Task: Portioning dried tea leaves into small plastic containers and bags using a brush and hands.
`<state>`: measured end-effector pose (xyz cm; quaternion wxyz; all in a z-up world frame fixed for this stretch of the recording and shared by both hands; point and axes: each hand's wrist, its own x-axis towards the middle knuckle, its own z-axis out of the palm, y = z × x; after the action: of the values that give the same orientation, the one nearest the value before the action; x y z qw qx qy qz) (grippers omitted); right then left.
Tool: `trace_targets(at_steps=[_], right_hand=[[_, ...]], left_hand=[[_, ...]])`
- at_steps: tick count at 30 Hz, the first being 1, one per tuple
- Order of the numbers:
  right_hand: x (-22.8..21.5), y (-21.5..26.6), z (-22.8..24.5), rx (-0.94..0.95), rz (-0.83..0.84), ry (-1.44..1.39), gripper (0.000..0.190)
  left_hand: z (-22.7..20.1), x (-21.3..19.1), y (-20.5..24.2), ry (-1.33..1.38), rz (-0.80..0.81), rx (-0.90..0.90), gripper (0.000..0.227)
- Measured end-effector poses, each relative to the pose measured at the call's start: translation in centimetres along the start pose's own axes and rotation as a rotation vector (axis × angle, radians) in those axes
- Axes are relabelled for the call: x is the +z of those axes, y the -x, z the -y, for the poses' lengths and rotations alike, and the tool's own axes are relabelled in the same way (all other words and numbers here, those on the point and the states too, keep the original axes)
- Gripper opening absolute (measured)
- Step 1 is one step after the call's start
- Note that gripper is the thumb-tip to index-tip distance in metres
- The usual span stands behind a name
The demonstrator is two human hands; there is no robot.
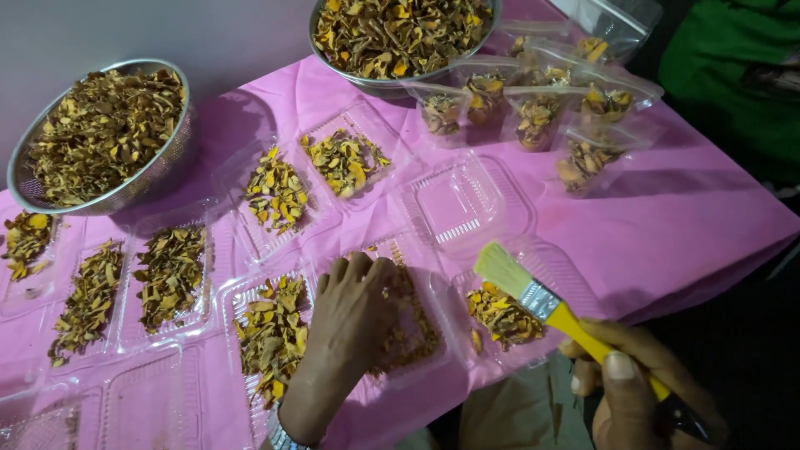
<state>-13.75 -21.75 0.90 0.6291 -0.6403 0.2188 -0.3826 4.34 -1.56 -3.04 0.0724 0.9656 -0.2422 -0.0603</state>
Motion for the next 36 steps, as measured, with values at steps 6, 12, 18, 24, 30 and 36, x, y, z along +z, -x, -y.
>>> trace_targets(at_steps=[6, 12, 18, 24, 30, 36], right_hand=[[1.1, 0.6, 2.3, 0.047, 0.05, 0.233, 0.039], [1.8, 1.1, 1.4, -0.147, 0.117, 0.226, 0.031], [2.2, 1.0, 1.3, -0.259, 0.121, 0.249, 0.029], [2.0, 1.2, 0.9, -0.247, 0.115, 0.221, 0.028], [3.2, 1.3, 0.2, -0.277, 0.119, 0.159, 0.024], [4.8, 1.7, 1.1, -0.321, 0.197, 0.072, 0.022]], left_hand=[[0.1, 0.1, -0.3, 0.04, -0.059, 0.094, 0.033], [0.4, 1.7, -0.6, -0.06, -0.025, 0.056, 0.047], [-0.8, 1.4, -0.4, -0.167, -0.048, 0.023, 0.045], [-1.4, 1.9, 0.3, -0.261, -0.059, 0.014, 0.071], [-0.9, 2.3, -0.2, -0.226, -0.054, -0.023, 0.054], [-0.6, -3.3, 1.2, 0.366, -0.006, -0.224, 0.018]])
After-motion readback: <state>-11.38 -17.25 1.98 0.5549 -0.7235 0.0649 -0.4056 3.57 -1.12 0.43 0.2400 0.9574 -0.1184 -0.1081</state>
